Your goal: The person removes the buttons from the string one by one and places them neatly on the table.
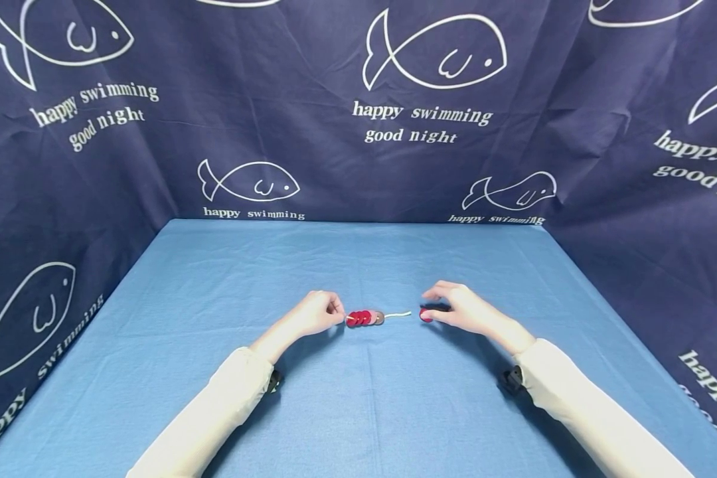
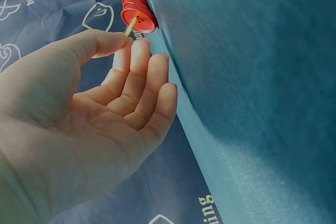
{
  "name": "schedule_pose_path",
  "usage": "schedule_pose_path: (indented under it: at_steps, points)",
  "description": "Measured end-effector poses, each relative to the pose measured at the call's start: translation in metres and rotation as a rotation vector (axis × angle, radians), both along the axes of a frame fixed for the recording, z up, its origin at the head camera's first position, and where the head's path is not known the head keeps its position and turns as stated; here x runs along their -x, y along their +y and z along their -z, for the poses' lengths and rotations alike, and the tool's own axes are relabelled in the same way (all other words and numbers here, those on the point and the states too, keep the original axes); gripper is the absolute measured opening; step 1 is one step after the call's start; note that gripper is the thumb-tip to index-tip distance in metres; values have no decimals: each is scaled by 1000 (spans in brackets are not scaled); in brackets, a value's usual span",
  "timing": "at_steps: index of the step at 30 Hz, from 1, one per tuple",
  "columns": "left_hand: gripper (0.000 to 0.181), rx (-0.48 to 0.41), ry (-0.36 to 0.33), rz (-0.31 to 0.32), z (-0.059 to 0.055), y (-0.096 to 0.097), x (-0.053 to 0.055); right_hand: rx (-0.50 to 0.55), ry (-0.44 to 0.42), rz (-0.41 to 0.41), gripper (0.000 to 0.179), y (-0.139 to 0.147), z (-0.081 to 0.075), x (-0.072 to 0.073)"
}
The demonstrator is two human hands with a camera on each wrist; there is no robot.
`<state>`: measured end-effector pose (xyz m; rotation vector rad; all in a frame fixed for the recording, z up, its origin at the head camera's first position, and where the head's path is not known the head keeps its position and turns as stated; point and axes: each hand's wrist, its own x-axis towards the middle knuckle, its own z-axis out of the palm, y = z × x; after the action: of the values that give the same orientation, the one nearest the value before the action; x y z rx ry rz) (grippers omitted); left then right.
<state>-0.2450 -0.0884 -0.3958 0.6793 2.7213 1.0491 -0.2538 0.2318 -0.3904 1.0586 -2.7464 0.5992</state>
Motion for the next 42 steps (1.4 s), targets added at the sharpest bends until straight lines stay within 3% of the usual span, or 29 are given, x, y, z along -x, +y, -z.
schedule_pose_path:
  at_steps: [9,27,36,42]
  points:
    - [6,1,6,13,1,0,0,-5,-13,-30,32,-6,-2,1]
    - [7,19,-11,6,3,1,2,26,51,-99,30,-19,0,3]
    - [8,17,1,11,4,1,3,24,-10,-100,32,-27,-2,3]
    - [8,17,2,17,5,1,3,25,6,-123,32,-32,-1,4]
